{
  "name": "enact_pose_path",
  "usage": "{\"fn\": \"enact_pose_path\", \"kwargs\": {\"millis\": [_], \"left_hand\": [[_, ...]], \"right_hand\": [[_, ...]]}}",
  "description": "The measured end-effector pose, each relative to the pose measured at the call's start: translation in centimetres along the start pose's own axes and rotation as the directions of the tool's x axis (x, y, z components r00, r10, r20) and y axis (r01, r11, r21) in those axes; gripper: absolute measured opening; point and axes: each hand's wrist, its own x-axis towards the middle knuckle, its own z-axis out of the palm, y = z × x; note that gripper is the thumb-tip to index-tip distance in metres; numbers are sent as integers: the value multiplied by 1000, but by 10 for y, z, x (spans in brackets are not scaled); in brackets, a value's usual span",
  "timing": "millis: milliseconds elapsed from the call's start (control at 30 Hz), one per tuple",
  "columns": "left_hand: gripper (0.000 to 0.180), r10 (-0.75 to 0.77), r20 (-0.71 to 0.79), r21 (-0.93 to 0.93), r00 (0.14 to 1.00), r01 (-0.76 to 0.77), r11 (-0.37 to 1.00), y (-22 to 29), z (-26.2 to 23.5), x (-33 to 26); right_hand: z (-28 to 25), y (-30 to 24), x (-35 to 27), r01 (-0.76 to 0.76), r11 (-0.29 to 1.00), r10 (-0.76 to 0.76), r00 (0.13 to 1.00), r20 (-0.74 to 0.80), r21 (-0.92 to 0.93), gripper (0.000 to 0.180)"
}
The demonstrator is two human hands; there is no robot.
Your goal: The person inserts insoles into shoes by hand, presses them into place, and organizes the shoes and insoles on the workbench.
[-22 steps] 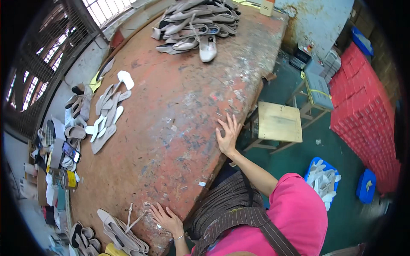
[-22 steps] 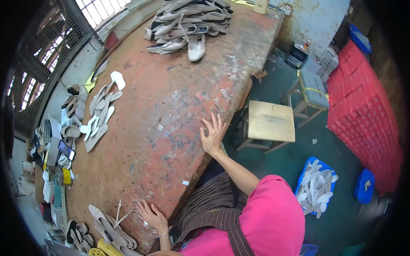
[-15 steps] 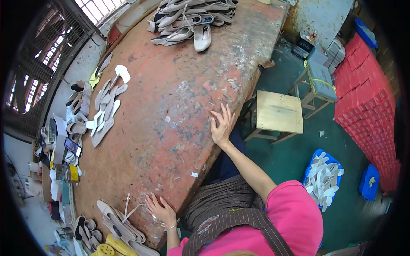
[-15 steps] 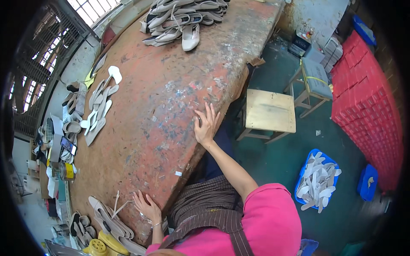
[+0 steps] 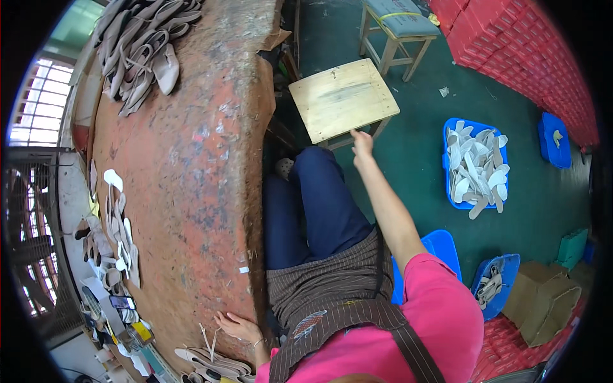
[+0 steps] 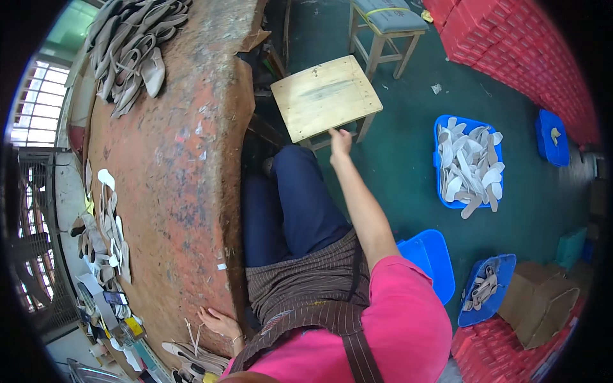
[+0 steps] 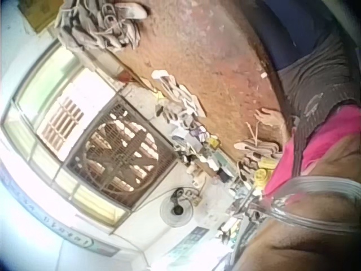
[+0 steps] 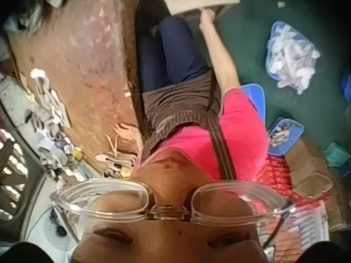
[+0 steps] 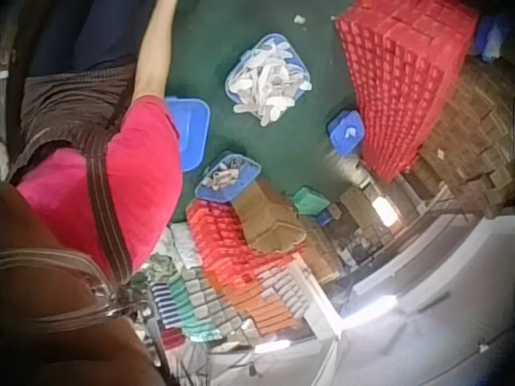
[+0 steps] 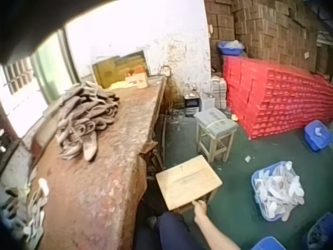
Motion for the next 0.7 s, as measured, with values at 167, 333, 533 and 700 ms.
{"fn": "enact_pose_path", "kwargs": {"millis": [167,333,533,700], "left_hand": [[51,-71,80,147,994,58,987,44,-6,18],[55,355,95,-117,930,-344,932,120,15,84],[57,639,145,-340,755,-569,749,225,43,178],[60,550,134,-423,824,-454,784,317,97,215]], "right_hand": [[-8,-1,73,-305,869,280,952,121,389,71],[6,-11,105,-272,641,70,952,298,718,57],[-64,-8,95,-215,577,6,966,260,788,55],[-197,19,83,-135,649,79,991,110,749,61]]}}
